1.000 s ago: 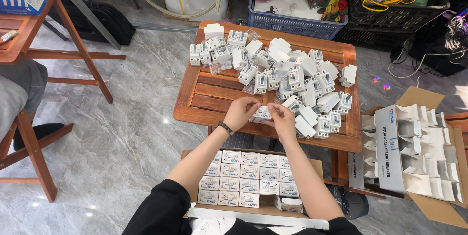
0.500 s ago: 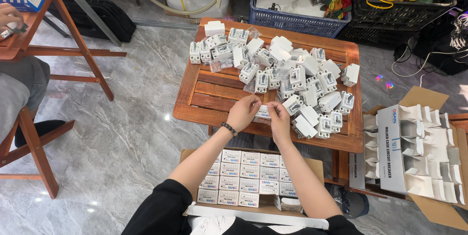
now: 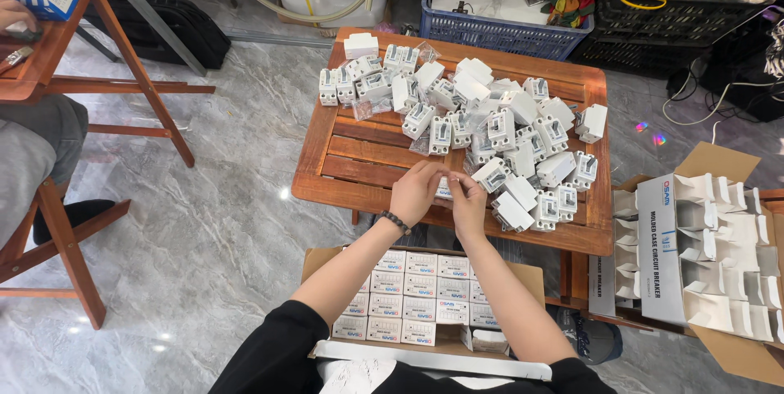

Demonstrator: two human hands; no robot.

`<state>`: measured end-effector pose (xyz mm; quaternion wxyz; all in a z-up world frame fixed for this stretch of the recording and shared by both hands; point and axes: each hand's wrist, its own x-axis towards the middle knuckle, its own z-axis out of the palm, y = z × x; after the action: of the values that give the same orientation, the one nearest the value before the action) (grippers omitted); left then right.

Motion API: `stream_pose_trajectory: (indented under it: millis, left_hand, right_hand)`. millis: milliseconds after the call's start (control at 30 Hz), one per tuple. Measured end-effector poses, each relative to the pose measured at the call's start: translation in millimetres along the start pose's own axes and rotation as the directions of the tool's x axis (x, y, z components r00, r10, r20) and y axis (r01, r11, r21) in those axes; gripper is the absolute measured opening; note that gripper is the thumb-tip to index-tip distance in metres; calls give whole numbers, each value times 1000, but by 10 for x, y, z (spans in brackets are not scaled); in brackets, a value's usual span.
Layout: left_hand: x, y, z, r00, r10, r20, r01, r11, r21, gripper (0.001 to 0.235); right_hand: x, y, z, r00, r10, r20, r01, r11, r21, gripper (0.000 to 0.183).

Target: The person picks up white circuit breakers from a pile on a wooden table, turns them over by hand to check them, and then places them into compartments inside a cardboard box.

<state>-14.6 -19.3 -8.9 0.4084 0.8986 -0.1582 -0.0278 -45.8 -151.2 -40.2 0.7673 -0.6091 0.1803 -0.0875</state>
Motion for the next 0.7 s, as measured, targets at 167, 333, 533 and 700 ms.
stream_pose_trajectory:
  millis: [167, 333, 533, 700]
  left_hand:
    - [-97, 34, -178, 982, 149, 113, -135, 983, -123, 32]
    - [-201, 135, -385, 909, 303, 285, -262, 949, -174, 57]
    - [-274, -157, 134, 909, 387, 153, -415, 816, 403, 54]
    - [-516, 103, -14, 961, 247, 125, -264, 952, 154, 57]
  right_hand:
    - [-140, -130, 9, 1000, 5, -14, -5, 999, -43, 21]
    - [-217, -305, -60, 999, 32, 3, -32, 996, -82, 25]
    - [-545, -415, -455, 989, 38, 142, 27, 903, -429, 81]
    - [-1717, -1117, -844, 805, 183, 564, 159, 850, -502, 67]
